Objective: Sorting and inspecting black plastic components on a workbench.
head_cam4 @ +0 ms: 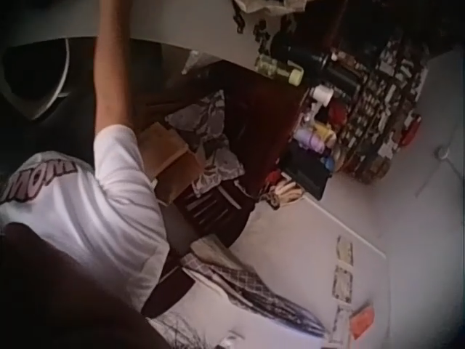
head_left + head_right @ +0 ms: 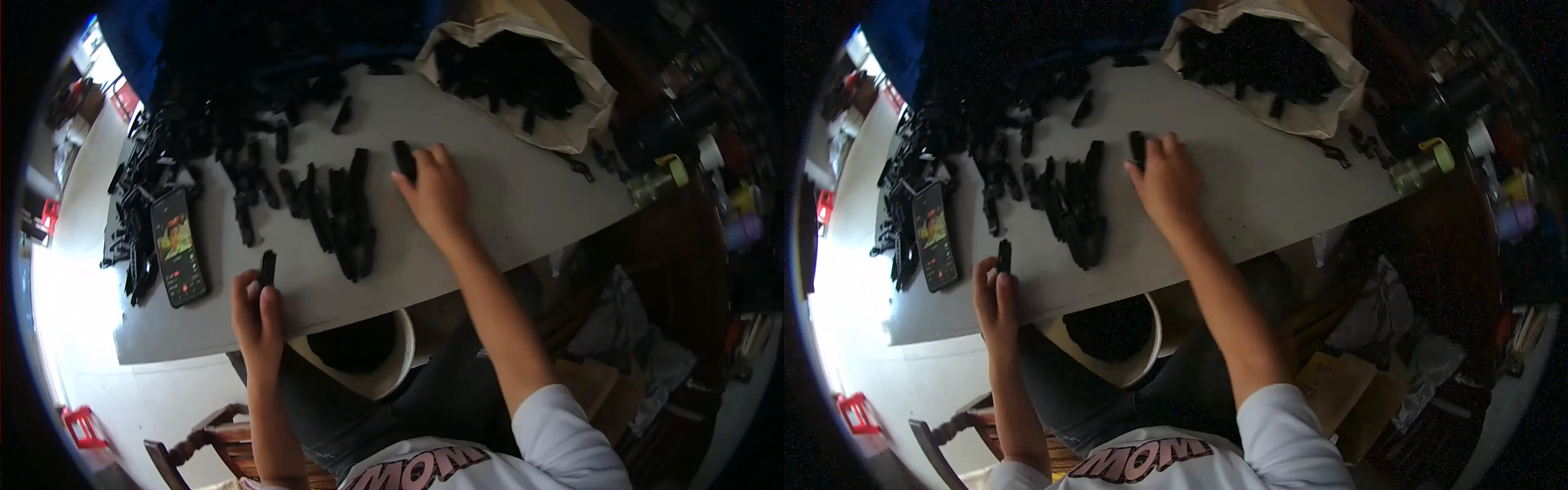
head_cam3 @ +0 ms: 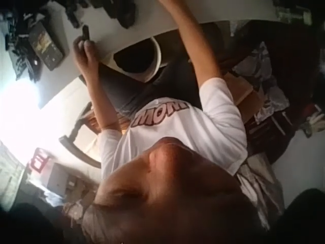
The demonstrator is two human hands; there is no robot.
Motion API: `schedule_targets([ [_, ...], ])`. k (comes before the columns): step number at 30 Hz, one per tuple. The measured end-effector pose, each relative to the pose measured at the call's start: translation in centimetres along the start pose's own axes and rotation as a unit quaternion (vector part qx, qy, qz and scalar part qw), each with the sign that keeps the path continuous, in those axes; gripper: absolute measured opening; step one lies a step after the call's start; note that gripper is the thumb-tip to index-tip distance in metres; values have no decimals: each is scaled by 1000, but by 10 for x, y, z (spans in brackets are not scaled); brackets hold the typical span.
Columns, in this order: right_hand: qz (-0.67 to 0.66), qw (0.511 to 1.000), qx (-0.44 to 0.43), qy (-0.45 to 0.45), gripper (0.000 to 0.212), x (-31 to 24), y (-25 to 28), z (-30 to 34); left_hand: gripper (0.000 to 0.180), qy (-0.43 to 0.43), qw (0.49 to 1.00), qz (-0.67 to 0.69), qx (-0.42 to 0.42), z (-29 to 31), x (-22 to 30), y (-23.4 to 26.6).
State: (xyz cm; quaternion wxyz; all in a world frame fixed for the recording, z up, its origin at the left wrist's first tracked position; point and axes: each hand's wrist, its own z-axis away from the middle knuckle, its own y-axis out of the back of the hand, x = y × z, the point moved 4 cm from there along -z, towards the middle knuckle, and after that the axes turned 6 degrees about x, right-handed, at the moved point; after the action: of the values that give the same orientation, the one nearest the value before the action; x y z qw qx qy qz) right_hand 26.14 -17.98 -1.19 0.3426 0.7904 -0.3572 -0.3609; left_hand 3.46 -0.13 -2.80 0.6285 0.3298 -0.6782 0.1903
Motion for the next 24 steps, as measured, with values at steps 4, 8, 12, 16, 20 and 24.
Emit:
schedule_targets([
  [4,-264,952,-143,-54,29,-11,8,6,32,24,999,13,-22,9,2,2],
  [8,-480,827,-269,117,33,-55,60,57,50,-24,995,50,-84,23,14,-31],
  [12,-597,746,-295,-17,28,-66,65,85,42,-23,993,-4,-115,31,30,-49],
  [16,-657,708,-231,-115,27,-51,58,101,39,-32,985,-32,-166,29,42,-63],
  [20,-546,819,-167,-47,40,-53,70,104,42,-53,982,-47,-176,31,48,-56],
  [24,-710,647,-214,-174,49,-60,55,115,48,-96,970,-35,-221,40,43,-52],
])
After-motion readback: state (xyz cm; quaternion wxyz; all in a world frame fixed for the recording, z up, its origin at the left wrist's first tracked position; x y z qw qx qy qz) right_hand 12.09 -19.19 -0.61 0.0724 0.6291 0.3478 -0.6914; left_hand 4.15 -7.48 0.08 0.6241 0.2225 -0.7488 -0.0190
